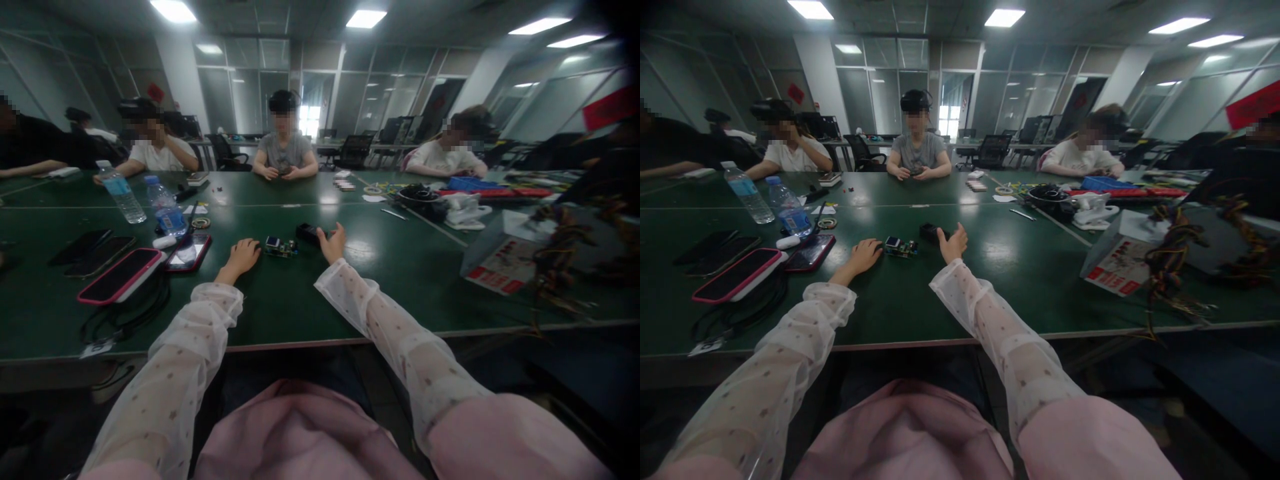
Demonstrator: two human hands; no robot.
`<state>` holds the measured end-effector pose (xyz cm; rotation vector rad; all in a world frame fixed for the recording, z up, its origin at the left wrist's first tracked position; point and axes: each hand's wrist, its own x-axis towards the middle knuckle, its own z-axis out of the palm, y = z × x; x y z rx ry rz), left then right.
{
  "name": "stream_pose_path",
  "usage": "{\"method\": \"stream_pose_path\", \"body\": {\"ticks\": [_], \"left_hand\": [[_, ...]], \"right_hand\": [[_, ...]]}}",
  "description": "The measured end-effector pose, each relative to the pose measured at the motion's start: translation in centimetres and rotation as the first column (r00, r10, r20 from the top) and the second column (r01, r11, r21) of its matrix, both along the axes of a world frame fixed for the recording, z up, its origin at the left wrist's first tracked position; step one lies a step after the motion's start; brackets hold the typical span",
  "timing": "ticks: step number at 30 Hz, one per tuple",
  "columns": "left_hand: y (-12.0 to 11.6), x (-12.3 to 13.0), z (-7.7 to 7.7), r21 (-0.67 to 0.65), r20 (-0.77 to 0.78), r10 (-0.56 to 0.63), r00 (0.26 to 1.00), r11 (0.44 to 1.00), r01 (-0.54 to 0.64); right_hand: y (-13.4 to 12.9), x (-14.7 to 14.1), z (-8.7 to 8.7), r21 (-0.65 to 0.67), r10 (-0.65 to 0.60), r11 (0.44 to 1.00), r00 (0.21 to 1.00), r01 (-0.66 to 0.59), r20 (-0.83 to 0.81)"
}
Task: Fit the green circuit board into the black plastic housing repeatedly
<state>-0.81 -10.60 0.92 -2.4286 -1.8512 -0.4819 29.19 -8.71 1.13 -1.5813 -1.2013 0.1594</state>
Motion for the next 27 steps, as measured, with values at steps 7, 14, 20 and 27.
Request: {"method": "stream_pose_path", "body": {"ticks": [7,14,20,27], "left_hand": [[0.0,-0.1,0.0,0.019,-0.005,-0.012,1.000,1.000,0.012],[-0.4,0.1,0.2,0.009,-0.014,0.002,1.000,1.000,-0.002],[-0.4,0.2,0.3,0.006,-0.010,0.001,1.000,1.000,-0.001],[-0.3,0.1,0.4,-0.003,-0.004,-0.009,1.000,1.000,0.009]], "right_hand": [[-0.1,-0.1,0.2,0.175,0.060,0.984,0.984,-0.030,-0.169],[0.3,0.1,-0.5,0.117,0.099,0.989,0.988,-0.085,-0.118],[-0.2,-0.1,-0.3,-0.076,0.144,0.987,0.989,-0.141,0.037],[0.3,0.2,-1.1,-0.044,0.184,0.983,0.978,-0.180,0.094]]}}
